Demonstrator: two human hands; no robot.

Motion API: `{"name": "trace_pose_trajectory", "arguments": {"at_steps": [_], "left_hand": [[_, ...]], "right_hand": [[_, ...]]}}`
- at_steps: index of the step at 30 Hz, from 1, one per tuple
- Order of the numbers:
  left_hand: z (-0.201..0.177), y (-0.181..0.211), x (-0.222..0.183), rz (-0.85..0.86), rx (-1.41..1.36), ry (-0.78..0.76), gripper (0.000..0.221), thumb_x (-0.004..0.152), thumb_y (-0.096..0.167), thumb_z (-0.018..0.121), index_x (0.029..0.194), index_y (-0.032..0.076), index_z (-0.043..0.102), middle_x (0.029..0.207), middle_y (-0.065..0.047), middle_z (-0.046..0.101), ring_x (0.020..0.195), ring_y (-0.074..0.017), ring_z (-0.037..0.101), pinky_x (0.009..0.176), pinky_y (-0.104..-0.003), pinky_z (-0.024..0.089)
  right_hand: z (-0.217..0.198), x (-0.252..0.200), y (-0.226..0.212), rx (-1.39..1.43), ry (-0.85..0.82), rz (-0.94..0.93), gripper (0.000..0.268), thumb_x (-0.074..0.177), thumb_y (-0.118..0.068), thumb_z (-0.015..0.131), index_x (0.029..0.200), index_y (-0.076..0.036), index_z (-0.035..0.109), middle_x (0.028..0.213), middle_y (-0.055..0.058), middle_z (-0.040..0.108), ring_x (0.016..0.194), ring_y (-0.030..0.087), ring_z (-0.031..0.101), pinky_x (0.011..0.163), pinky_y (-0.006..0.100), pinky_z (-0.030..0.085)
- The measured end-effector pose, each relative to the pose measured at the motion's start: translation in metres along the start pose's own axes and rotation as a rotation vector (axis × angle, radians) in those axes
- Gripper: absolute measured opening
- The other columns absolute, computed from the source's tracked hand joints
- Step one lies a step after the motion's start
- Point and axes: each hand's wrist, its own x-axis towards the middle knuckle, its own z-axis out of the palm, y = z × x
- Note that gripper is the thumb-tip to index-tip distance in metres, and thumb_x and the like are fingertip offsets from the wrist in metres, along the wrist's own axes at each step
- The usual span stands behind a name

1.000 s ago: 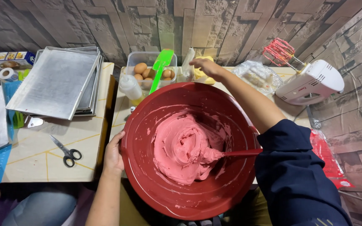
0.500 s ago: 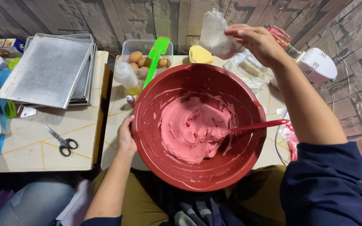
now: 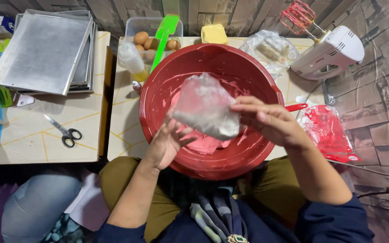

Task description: Mixing pink dough or batter in a large red bowl using a spatula and adding powdered ingredients by hand.

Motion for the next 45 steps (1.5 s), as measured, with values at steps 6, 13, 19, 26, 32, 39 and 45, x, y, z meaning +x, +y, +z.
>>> {"name": "trace_pose_trajectory", "arguments": {"at_steps": [6,13,19,26,32,39,45], "left_hand": [[0.006,-0.014,-0.04,-0.065,-0.08,0.082,0.032,0.101,0.02,0.055,0.124,0.001,0.067,0.109,-0.018,0.076,0.099,-0.0304,0.075,0.093,-0.061,0.058],[0.03,0.009,-0.057,-0.059,-0.032,0.241,0.029,0.1,0.015,0.057,0.12,-0.004,0.068,0.107,-0.02,0.076,0.097,-0.0311,0.075,0.088,-0.055,0.061],[0.026,0.001,-0.059,-0.009,0.112,0.286,0.031,0.099,0.016,0.061,0.121,-0.006,0.067,0.108,-0.021,0.075,0.097,-0.0323,0.074,0.086,-0.055,0.061],[0.069,0.029,-0.061,0.448,1.019,0.369,0.024,0.102,0.014,0.059,0.122,0.002,0.064,0.111,-0.015,0.07,0.108,-0.0234,0.069,0.093,-0.039,0.057],[0.079,0.019,-0.055,0.539,1.214,0.34,0.02,0.101,0.01,0.059,0.117,0.002,0.07,0.112,-0.018,0.075,0.11,-0.0339,0.071,0.086,-0.043,0.06],[0.083,0.017,-0.05,0.388,1.308,0.206,0.046,0.102,0.015,0.042,0.147,0.007,0.038,0.126,-0.021,0.066,0.122,-0.0416,0.062,0.105,-0.055,0.044],[0.061,0.015,-0.051,0.539,1.453,0.172,0.052,0.103,0.023,0.048,0.148,-0.002,0.04,0.132,-0.023,0.062,0.131,-0.0411,0.051,0.115,-0.054,0.031]], "right_hand": [[0.02,-0.037,0.063,0.199,0.08,-0.002,0.052,0.101,-0.014,0.05,0.133,0.026,0.05,0.143,0.033,0.043,0.13,0.043,0.055,0.107,0.057,0.046],[0.056,-0.041,0.104,0.177,0.369,-0.067,0.046,0.09,-0.005,0.063,0.129,0.017,0.055,0.138,0.024,0.047,0.127,0.035,0.057,0.104,0.049,0.051],[0.095,-0.027,0.129,0.265,0.479,0.096,0.085,0.074,-0.013,0.082,0.146,-0.004,0.04,0.14,0.016,0.054,0.119,0.028,0.063,0.091,0.041,0.059],[0.128,-0.001,0.129,0.426,0.797,0.32,0.038,0.077,-0.009,0.083,0.108,0.003,0.064,0.076,0.017,0.068,0.058,0.023,0.069,0.041,0.032,0.052],[0.126,0.011,0.155,0.573,0.904,0.325,0.028,0.082,-0.013,0.083,0.099,0.0,0.066,0.076,0.016,0.072,0.06,0.023,0.072,0.047,0.033,0.056],[0.135,0.031,0.124,0.77,0.865,0.403,0.022,0.085,-0.019,0.082,0.098,-0.004,0.073,0.08,0.009,0.075,0.063,0.014,0.07,0.051,0.02,0.053],[0.119,0.029,0.152,0.792,0.799,0.396,0.032,0.086,-0.019,0.081,0.112,-0.001,0.075,0.089,0.015,0.078,0.07,0.021,0.075,0.057,0.027,0.058]]}}
